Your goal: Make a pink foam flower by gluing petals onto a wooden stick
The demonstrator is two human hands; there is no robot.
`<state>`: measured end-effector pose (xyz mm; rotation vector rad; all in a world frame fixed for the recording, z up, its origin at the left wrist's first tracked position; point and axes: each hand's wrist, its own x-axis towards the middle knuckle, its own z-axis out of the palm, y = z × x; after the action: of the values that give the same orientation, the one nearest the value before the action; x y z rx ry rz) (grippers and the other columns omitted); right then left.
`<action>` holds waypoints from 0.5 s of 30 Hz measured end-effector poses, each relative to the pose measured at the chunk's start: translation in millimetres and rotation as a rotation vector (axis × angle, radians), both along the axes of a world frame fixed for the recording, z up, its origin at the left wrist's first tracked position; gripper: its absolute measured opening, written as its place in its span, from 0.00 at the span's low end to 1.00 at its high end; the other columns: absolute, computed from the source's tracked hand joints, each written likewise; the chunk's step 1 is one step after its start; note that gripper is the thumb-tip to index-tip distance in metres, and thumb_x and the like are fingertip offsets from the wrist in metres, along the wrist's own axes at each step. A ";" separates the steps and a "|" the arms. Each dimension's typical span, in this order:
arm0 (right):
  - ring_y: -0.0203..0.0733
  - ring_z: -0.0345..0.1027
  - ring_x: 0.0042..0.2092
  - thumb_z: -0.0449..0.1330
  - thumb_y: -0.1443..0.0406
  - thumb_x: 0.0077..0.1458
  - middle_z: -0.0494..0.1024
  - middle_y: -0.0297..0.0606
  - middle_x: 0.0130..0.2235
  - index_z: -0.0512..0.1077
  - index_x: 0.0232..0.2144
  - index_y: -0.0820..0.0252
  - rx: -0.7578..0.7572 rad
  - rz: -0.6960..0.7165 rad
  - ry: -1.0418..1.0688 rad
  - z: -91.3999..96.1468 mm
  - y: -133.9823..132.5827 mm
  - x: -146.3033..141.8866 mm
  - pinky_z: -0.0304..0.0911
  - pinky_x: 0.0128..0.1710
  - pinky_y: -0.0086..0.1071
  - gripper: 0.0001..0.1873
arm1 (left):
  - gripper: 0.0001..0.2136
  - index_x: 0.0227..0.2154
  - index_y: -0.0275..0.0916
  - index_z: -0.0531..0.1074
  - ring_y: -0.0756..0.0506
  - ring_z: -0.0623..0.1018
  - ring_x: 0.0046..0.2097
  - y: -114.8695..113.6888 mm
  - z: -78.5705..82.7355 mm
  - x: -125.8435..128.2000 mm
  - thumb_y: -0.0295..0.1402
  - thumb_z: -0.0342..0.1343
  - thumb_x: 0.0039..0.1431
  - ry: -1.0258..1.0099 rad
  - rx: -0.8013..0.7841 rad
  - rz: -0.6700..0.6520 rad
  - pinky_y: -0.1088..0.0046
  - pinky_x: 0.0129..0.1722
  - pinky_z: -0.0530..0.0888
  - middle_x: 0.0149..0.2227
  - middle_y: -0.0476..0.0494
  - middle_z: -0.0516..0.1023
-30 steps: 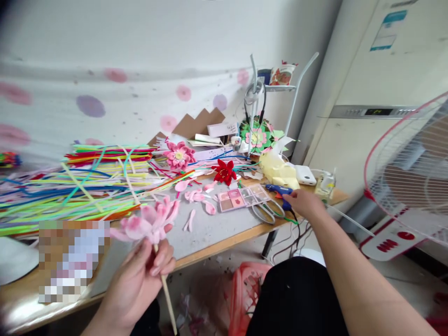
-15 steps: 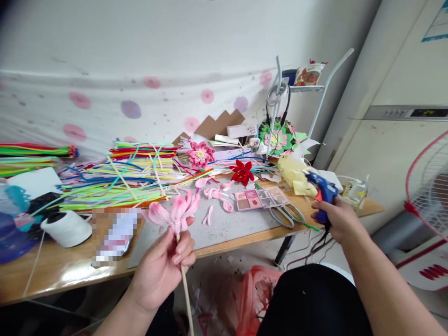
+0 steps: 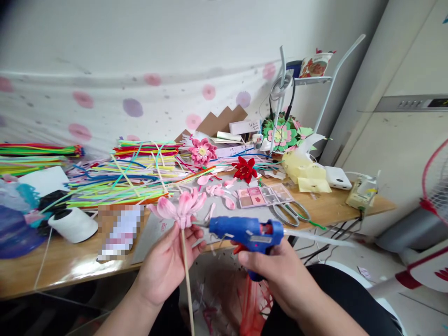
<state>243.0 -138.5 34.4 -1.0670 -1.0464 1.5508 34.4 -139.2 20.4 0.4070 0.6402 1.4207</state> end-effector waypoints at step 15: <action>0.39 0.61 0.31 0.57 0.60 0.54 0.63 0.32 0.28 0.60 0.21 0.57 0.596 0.169 -0.552 4.6 4.3 -12.1 0.60 0.31 0.32 0.14 | 0.08 0.32 0.36 0.75 0.43 0.75 0.40 -2.5 3.8 10.1 0.32 0.52 0.59 -0.037 0.061 -0.046 0.64 0.41 0.71 0.36 0.42 0.77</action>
<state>230.9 -134.2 39.0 -1.0069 -1.8731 0.9593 44.5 -141.7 24.2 0.4402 0.5547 1.4032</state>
